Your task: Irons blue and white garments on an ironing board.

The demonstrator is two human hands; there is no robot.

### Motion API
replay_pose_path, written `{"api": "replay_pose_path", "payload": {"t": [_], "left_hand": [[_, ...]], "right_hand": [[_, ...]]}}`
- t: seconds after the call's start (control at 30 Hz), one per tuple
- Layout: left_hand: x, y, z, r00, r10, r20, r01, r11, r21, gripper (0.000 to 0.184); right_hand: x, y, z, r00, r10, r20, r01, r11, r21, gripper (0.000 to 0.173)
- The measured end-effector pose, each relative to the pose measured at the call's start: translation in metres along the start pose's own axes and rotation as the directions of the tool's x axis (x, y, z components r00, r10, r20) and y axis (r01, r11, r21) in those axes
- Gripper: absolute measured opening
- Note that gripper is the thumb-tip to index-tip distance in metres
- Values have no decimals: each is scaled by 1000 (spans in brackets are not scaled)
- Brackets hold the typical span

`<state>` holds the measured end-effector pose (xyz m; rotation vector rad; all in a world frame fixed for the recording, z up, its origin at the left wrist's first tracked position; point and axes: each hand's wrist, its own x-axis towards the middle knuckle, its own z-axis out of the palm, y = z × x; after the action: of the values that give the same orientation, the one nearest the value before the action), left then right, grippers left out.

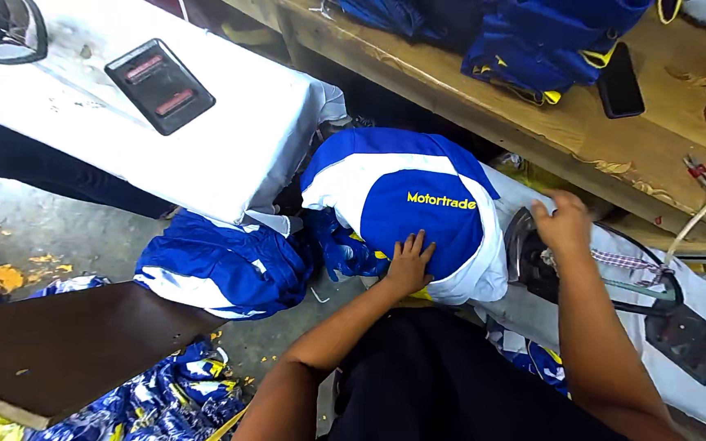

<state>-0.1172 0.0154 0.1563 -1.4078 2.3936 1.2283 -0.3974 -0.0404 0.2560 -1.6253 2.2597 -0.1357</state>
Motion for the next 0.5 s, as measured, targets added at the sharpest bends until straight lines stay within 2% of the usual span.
{"api": "replay_pose_path", "payload": {"t": [0.07, 0.13, 0.27, 0.4, 0.5], "left_hand": [[8, 4, 10, 998, 12, 69, -18, 997, 80, 85], [10, 11, 10, 993, -11, 119, -3, 993, 122, 87], [9, 13, 8, 990, -28, 137, 9, 990, 141, 86], [9, 13, 9, 991, -23, 130, 2, 988, 155, 85], [8, 9, 14, 995, -11, 99, -4, 989, 150, 84]], "right_hand": [[-8, 24, -17, 960, 276, 35, -273, 959, -79, 64], [-10, 42, -16, 897, 423, 130, -417, 906, -71, 73], [-10, 62, 5, 925, 375, 55, -376, 889, 261, 65], [-10, 58, 2, 926, 379, 2, -364, 888, 279, 62], [-21, 31, -22, 947, 320, -25, -306, 923, 235, 63]]}}
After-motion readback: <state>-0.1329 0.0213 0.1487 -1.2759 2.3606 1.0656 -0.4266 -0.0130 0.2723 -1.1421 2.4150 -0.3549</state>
